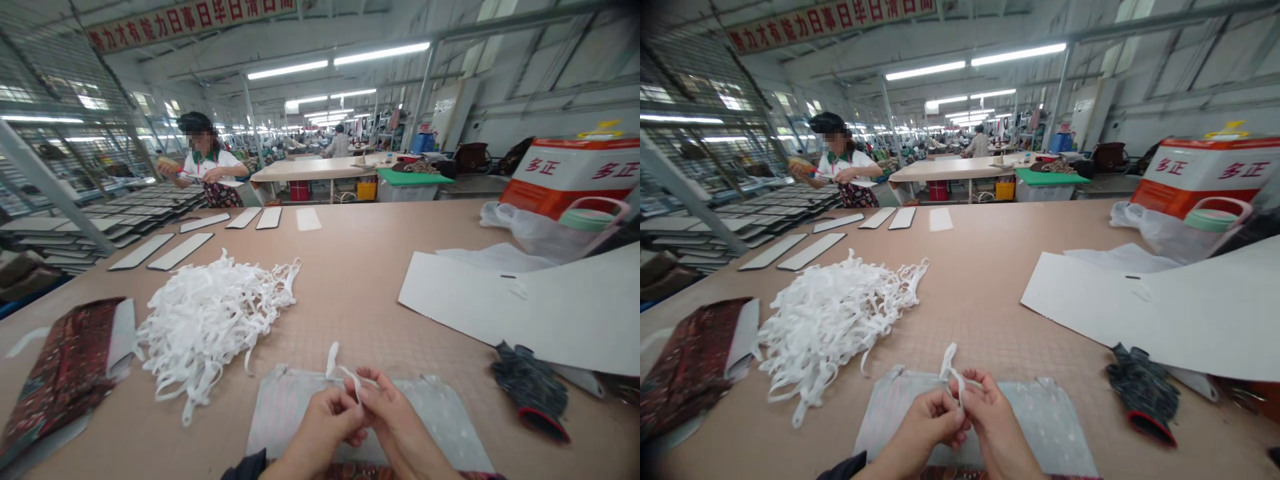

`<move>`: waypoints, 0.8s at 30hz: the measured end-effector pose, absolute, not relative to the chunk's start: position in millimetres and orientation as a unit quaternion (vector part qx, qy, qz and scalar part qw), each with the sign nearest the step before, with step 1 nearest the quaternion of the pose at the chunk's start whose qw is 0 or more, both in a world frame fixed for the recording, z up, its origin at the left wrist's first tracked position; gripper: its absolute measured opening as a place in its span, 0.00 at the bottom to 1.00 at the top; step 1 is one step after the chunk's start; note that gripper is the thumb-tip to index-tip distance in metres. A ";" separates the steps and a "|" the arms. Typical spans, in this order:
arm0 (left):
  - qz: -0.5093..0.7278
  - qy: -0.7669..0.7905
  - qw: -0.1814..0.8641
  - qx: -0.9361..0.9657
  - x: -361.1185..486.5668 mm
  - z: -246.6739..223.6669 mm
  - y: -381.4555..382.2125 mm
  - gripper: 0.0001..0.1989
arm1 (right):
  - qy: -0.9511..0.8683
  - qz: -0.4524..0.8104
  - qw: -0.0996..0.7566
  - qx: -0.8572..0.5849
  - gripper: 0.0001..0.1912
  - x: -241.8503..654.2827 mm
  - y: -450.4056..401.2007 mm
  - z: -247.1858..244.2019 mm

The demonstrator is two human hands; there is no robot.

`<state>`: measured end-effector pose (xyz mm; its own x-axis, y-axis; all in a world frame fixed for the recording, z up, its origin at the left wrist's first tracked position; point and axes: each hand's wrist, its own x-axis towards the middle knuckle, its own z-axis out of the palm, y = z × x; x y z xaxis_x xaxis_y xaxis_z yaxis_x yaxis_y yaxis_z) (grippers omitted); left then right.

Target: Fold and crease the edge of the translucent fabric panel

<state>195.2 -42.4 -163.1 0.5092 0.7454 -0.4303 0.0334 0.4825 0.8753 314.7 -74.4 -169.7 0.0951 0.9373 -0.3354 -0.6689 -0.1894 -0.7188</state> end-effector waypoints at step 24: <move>0.172 0.634 0.374 0.655 71.4 -201.3 21.7 0.05 | -0.430 0.316 0.335 -0.777 0.17 438.0 -81.7 -243.8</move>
<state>71.4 21.7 -201.3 0.1377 0.9589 -0.2480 0.7017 0.0823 0.7077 438.0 -81.7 -243.8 0.4304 0.8796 -0.2025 0.4571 -0.4059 -0.7914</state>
